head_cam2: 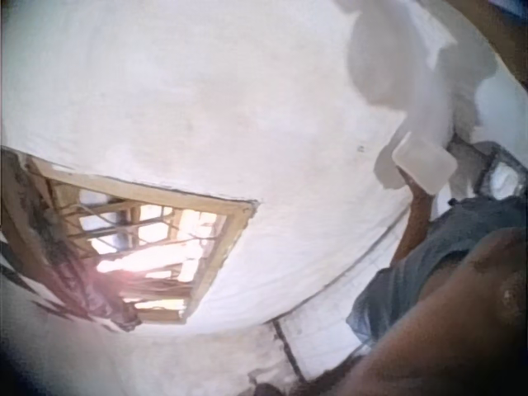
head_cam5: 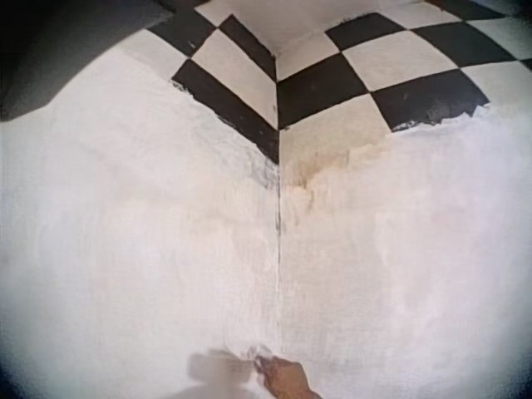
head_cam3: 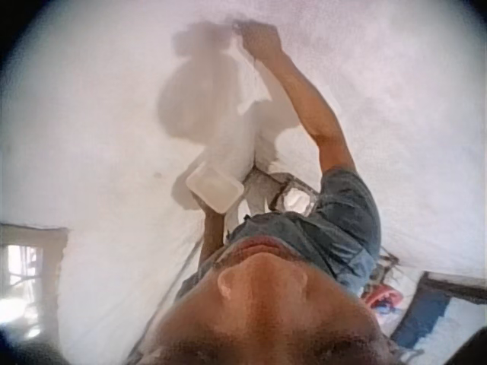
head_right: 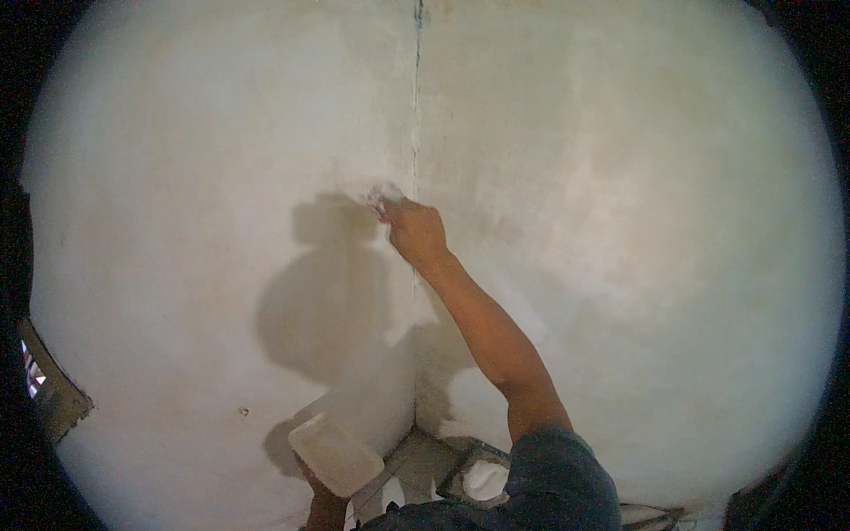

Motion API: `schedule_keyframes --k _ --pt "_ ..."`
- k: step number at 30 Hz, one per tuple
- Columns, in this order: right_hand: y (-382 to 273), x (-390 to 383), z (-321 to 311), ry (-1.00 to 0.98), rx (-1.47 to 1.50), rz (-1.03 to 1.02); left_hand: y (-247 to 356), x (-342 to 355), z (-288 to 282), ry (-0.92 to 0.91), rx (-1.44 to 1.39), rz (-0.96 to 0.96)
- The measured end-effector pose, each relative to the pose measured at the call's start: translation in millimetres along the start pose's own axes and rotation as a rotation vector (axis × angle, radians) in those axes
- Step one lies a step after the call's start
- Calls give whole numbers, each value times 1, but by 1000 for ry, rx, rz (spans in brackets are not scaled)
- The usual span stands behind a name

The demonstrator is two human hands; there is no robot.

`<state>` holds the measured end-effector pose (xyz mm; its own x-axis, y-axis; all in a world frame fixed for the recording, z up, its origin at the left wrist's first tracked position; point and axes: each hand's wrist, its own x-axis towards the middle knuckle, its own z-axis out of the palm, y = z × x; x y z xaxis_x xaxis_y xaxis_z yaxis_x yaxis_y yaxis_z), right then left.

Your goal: The person applies white plaster to a corner and wall surface using a red putty knife and then mixes more plaster in a small white container.

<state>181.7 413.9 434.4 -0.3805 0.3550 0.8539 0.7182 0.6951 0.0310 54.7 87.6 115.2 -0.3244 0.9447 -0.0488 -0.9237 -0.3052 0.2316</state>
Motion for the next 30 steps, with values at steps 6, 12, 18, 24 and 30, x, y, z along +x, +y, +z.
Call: schedule_keyframes --k 6,12,18,24,30 --pt "9 57 -46 310 104 -1 -2 2 -1 4 21 42" --pt "-43 -80 53 12 36 -209 -4 -3 20 68 83 -25" --pt "-14 -178 -8 -206 886 591 -17 11 19 8 19 -79" --pt "-16 -160 -41 -186 1430 998 -37 31 54 31 97 -57" --pt "-3 -173 -34 -271 1597 1037 -64 65 64 13 -21 -86"
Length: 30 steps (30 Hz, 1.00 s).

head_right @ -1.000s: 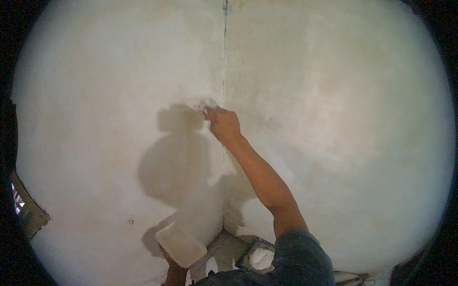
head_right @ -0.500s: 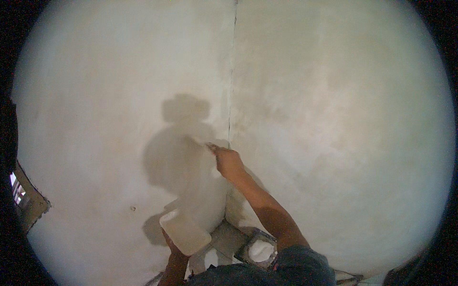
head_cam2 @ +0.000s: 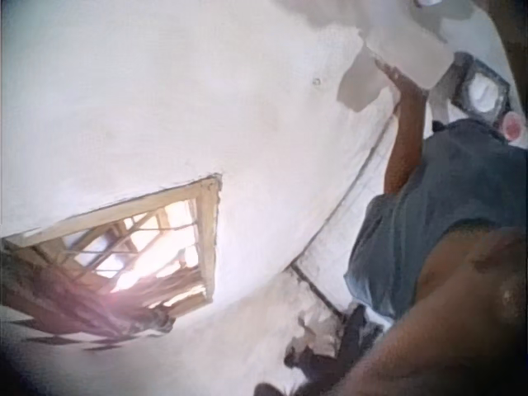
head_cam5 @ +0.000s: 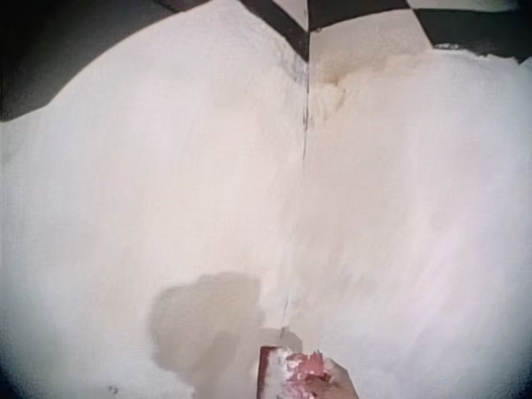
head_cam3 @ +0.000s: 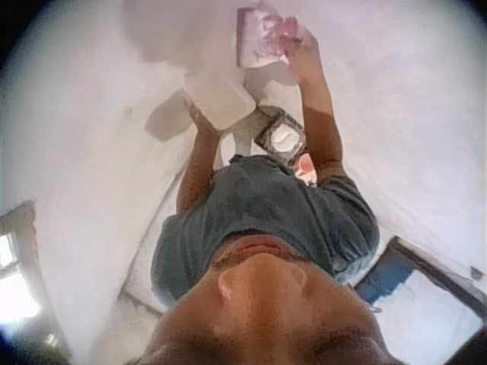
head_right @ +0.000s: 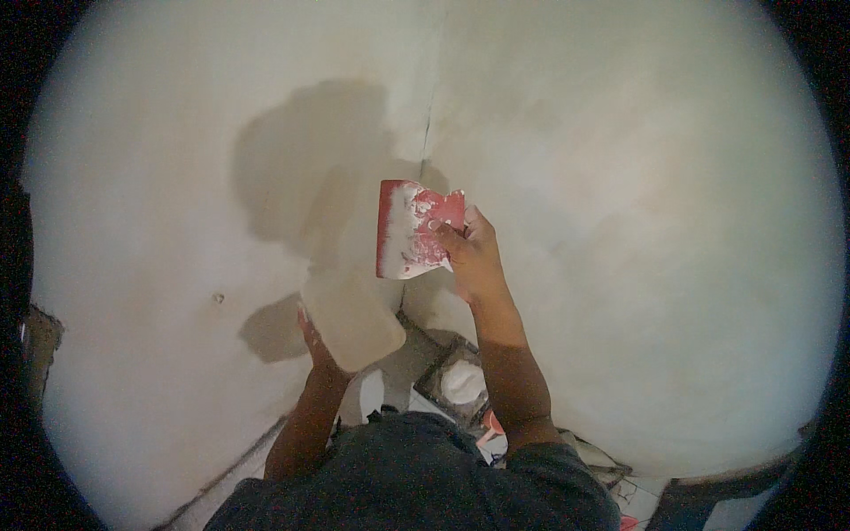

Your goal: The person applies white plaster to a corner and wall surface using a red putty knife and then mixes more plaster in a small white container.

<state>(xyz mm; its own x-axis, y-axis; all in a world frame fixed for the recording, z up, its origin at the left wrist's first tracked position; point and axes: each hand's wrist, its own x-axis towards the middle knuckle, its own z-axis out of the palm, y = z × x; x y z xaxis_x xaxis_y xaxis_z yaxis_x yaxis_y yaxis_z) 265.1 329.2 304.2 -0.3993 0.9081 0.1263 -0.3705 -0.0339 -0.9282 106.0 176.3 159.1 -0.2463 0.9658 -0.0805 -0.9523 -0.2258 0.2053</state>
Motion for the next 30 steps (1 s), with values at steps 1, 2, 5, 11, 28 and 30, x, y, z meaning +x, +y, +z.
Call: schedule_keyframes --k 1,2,5,11,28,30 --pt "4 1 -4 -27 -91 -33 -4 3 4 29 0 18" --pt "3 1 -12 -50 -185 -72 -12 8 11 -63 -28 -6" --pt "5 -6 -18 -87 -573 -4 -26 18 24 -137 -49 -6" --pt "30 -29 -9 -182 -858 -97 -31 14 37 -85 57 -51" --pt "49 -42 13 -216 -969 -30 -50 27 28 -106 116 -41" --pt "48 -43 14 -225 -967 -49 -51 29 29 -45 260 13"
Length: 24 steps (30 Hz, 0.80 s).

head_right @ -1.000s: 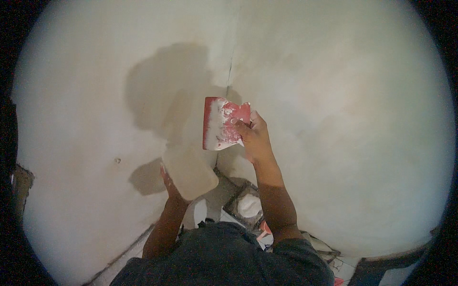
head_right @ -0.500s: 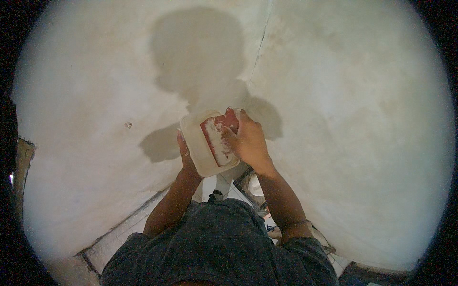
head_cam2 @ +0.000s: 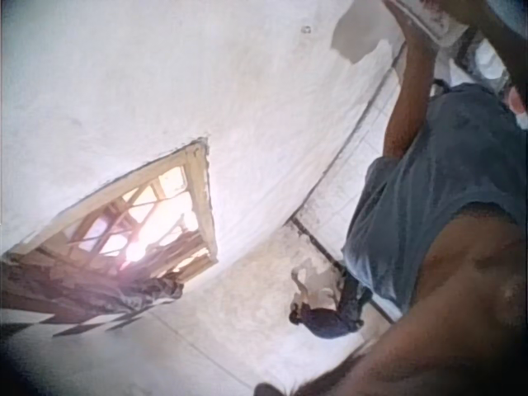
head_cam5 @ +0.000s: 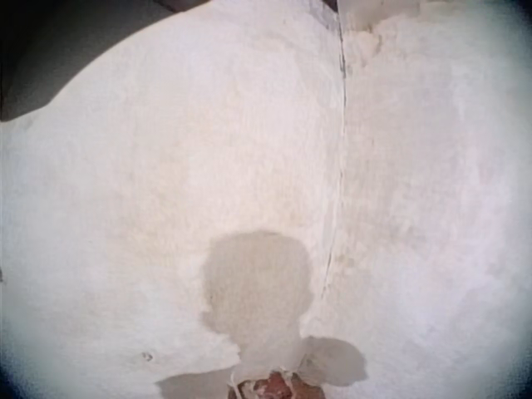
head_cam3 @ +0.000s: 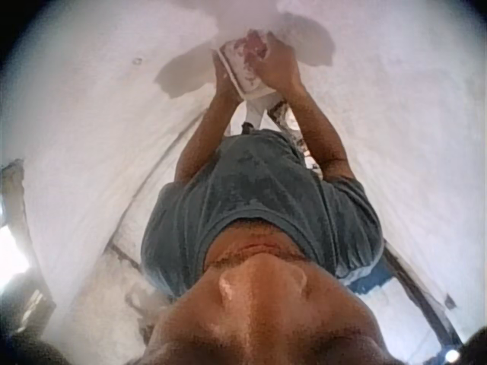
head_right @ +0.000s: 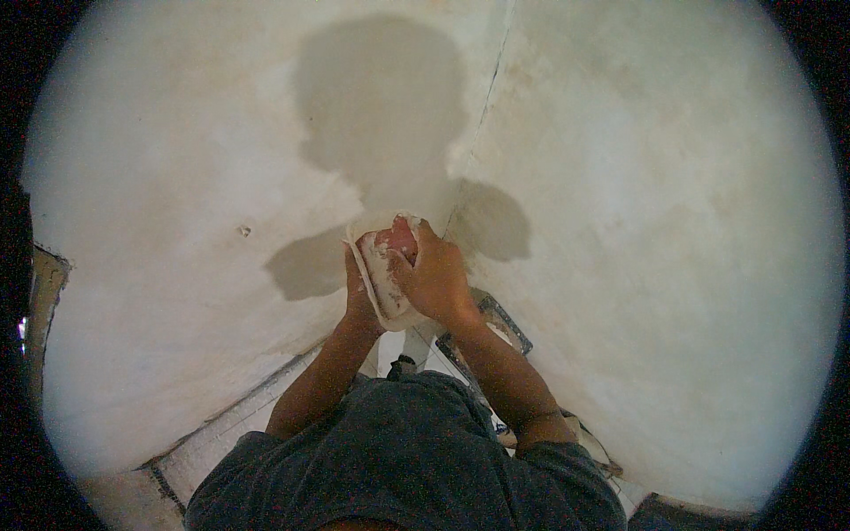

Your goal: The person applies white plaster to a corner and wall surface using a red putty knife and then mixes more plaster in a small white container.

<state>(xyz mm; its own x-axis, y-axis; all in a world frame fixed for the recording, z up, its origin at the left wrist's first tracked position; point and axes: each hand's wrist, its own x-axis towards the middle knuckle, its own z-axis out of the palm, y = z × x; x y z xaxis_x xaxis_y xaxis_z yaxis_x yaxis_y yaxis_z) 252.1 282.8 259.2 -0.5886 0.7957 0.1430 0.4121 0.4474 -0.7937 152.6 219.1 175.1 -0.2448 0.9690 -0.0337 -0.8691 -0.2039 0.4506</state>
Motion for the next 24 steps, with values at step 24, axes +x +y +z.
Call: schedule_keyframes --k 24 --pt "59 20 -8 127 814 234 35 4 -19 -60 -259 -86"
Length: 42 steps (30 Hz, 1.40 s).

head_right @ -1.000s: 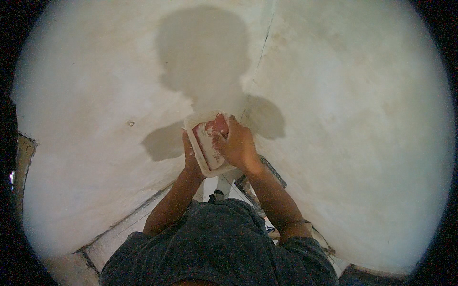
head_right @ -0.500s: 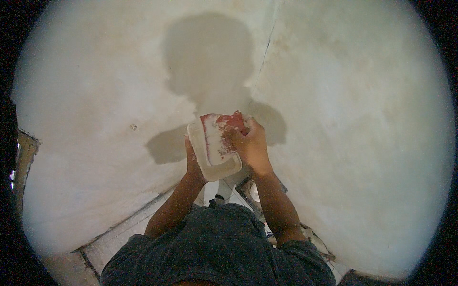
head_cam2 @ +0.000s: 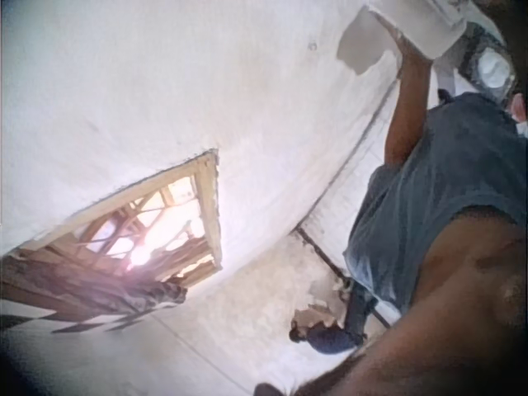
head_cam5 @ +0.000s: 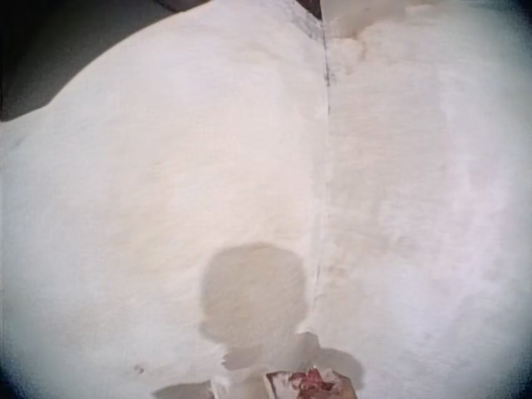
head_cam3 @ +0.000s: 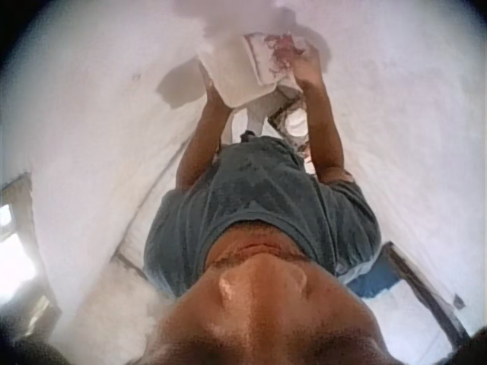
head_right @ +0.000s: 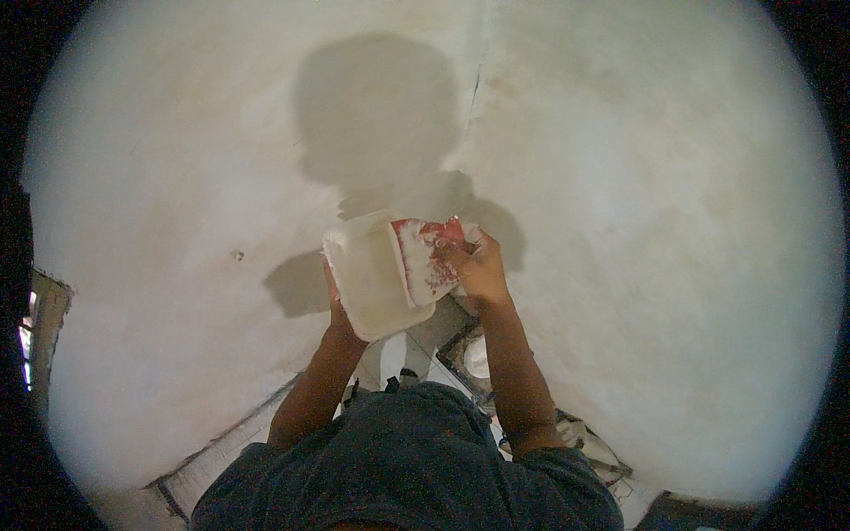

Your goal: The person applies white plaster to a corner and wall surface using a red putty knife and then mixes more plaster in a small white container.

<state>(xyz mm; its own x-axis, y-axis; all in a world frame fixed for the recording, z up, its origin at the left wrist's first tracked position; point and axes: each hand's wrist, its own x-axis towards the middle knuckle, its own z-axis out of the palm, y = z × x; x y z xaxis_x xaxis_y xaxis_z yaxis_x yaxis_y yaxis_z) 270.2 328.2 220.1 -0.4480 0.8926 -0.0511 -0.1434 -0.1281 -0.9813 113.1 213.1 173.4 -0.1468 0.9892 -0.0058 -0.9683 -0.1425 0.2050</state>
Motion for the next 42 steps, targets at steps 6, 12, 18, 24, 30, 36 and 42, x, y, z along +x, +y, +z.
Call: schedule_keyframes --k 6,12,18,24,30,36,42 --pt "32 27 -9 233 285 -49 18 -13 -20 -8 -3 68" --pt "61 58 1 312 553 -51 49 -59 -55 67 139 101" --pt "48 69 30 372 450 -126 66 -93 -69 102 137 79" --pt "32 70 77 407 418 -275 97 -126 -74 124 224 47" --pt "-24 123 72 413 320 -166 93 -115 -73 140 149 23" --pt "-158 125 98 350 257 -376 115 -122 -60 42 181 -53" --pt "-132 126 69 426 202 -310 120 -116 -58 47 130 -128"
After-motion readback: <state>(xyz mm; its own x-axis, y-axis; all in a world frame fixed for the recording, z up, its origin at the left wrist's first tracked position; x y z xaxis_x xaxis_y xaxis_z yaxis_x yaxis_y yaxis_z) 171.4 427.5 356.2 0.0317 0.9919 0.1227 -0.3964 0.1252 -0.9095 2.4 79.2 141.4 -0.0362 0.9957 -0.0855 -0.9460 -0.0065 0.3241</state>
